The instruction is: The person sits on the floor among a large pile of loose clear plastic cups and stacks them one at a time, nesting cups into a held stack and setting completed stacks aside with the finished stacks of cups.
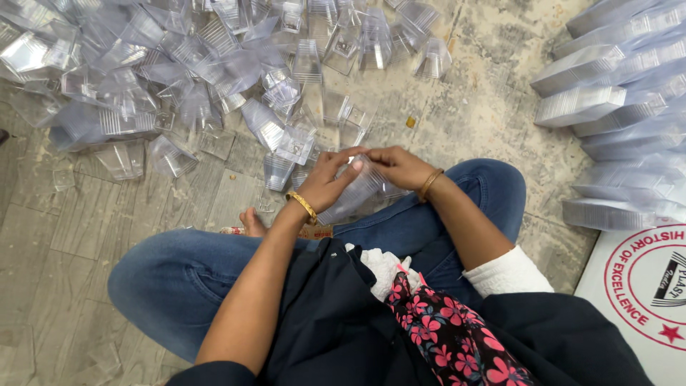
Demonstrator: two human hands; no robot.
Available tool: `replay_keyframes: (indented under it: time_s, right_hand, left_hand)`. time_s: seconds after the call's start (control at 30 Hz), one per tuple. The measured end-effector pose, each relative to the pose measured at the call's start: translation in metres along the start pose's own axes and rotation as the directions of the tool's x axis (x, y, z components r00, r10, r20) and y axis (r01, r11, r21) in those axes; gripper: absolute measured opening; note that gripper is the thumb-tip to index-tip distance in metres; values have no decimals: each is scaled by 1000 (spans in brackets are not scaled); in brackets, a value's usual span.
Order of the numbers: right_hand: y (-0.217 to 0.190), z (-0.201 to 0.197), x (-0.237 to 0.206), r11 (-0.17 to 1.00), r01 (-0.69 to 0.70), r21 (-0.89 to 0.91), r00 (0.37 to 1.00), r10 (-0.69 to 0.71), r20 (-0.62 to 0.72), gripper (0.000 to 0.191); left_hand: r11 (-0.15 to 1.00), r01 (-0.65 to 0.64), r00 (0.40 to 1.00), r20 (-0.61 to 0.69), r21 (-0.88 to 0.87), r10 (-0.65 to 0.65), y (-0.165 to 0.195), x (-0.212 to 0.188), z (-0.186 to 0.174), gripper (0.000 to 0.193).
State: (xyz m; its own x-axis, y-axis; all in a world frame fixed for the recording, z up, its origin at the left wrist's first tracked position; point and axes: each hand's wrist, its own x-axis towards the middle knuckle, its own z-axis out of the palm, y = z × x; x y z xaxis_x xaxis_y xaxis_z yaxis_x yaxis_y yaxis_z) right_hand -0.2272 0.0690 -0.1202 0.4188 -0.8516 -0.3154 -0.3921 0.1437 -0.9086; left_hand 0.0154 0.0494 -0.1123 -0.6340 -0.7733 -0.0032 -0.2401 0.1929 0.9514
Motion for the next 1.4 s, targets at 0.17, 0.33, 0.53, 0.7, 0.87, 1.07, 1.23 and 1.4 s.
replay_keyframes:
  time_s: [0.17,0.33,0.53,0.7,0.87,1.07,1.23,1.4]
  right_hand:
    - [-18,-53,47,898,-278,-342,780,2,-626,22]
    - [-33,-93,113,471,-35,-882,621,-681,-388,44]
    - [-21,-83,110,488,-138,-862,679,-586,-441,19]
    - [-9,-83,66,756,-84,-649,563,-501,-657,8]
    - [-5,-89,35,985,-171,13,636,120,-762,6]
    - [-12,-64,3,852,-83,517,836,342,-429,15]
    - [-9,-14,2,967,-96,235,995,91,34,24]
    - [-12,-15,-3,945,-20,327,928,140,-347,30]
  left_hand:
    - [934,271,931,-185,-233,-316,2,4,-11,45]
    - [905,244,901,-265,-348,-345,13,3,-20,41]
    - [882,295,891,-227,-368,-393,21,4,-18,42]
    - [878,368,878,-196,-305,-436,26,5,-15,42]
    - [909,358,882,-241,-216,-405,23,7,-19,42]
    - [930,347,920,-150,-119,-363,13,6,-17,45]
    - [974,134,989,85,-183,-120,1,6,-4,63]
    - [929,65,997,-16,-365,-76,-5,11,-7,65]
